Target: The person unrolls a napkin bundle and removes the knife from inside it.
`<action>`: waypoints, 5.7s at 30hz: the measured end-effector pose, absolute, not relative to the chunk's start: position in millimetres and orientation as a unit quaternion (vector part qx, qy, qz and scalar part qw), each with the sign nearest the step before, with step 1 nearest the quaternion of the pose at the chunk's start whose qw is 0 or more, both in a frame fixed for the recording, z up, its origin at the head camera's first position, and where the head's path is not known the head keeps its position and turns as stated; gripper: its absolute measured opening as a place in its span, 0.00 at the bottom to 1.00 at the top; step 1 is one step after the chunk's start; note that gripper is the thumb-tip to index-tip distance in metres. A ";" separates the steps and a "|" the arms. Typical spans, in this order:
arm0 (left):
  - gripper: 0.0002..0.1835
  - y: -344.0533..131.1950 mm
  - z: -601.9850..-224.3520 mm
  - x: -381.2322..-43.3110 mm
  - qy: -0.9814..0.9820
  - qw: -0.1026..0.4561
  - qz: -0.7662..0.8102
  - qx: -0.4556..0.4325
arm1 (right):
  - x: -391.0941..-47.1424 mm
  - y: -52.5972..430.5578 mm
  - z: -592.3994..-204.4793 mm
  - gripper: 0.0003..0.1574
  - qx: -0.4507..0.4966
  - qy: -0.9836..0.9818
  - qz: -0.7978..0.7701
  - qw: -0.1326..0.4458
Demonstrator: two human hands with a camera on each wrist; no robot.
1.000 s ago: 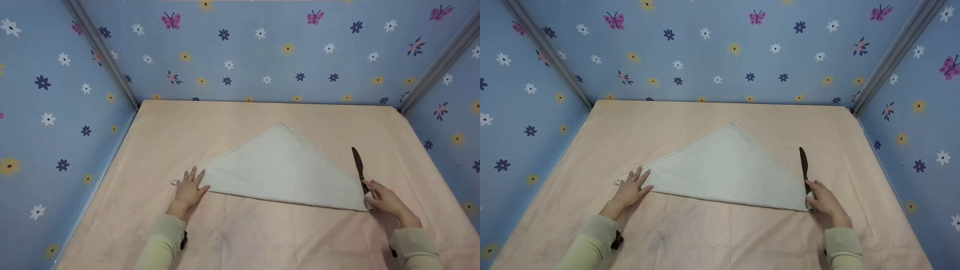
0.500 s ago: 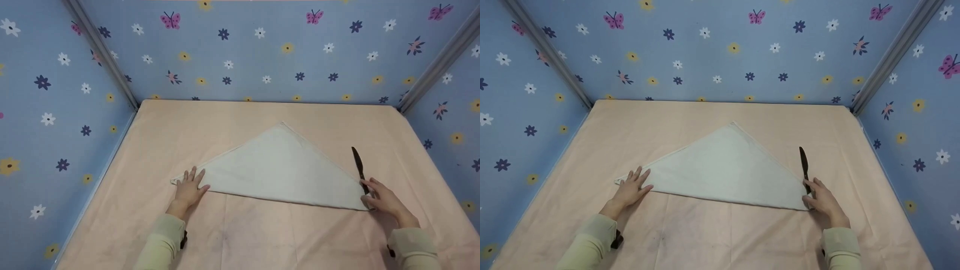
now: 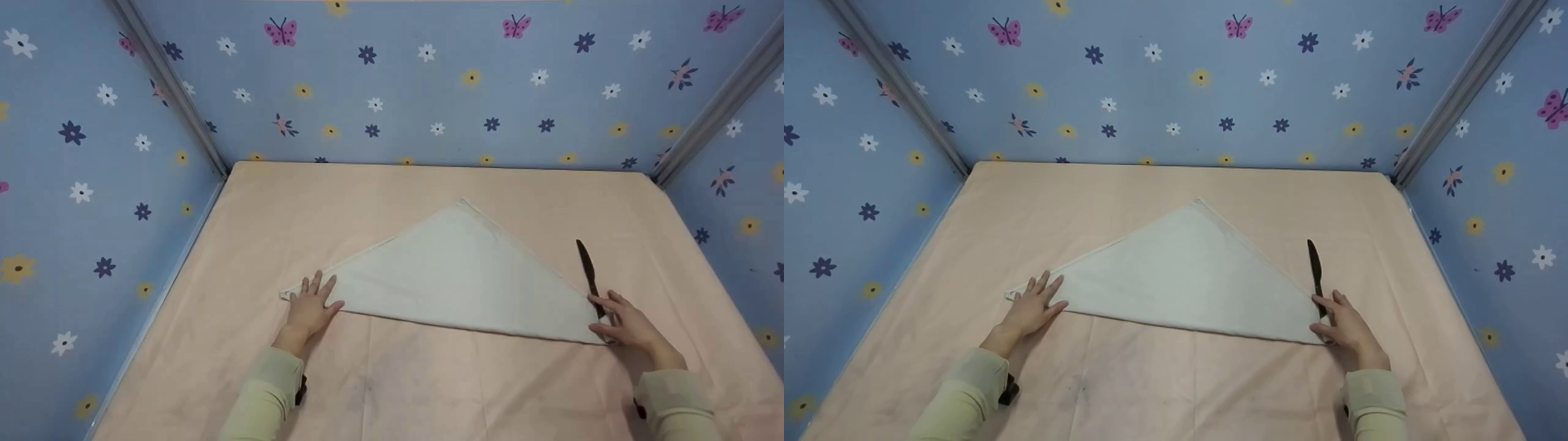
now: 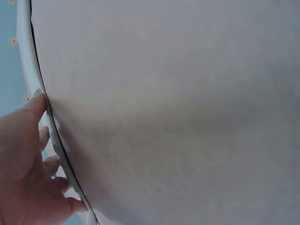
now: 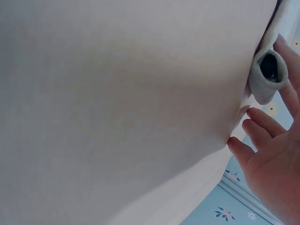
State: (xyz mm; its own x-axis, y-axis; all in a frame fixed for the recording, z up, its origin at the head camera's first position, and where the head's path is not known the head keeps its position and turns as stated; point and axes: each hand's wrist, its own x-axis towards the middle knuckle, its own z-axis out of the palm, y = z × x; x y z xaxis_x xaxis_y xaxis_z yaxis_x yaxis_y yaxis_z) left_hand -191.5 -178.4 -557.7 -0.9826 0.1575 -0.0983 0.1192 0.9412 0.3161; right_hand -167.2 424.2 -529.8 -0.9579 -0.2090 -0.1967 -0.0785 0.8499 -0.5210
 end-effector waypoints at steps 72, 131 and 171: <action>0.34 -174.9 -555.9 -191.0 0.984 0.072 0.154 0.052 | -154.9 448.0 -526.3 0.44 -0.067 0.951 -0.278 0.117; 0.34 -176.0 -556.1 -190.4 0.983 0.062 0.157 0.066 | -130.0 481.7 -528.0 0.48 0.034 0.950 -0.285 0.120; 0.34 -176.0 -556.8 -189.8 0.985 0.058 0.148 0.064 | -148.7 477.2 -564.9 0.43 0.198 0.921 -0.322 -0.094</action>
State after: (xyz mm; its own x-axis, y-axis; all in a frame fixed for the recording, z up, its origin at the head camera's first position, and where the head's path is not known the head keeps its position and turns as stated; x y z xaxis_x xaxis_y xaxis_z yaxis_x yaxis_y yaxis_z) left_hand -189.8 -176.0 -556.8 -0.9850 0.1439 -0.0948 0.1097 0.9478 0.2993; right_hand -148.7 477.2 -564.9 -0.9036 0.4258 0.0461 0.3045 0.7145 -0.6299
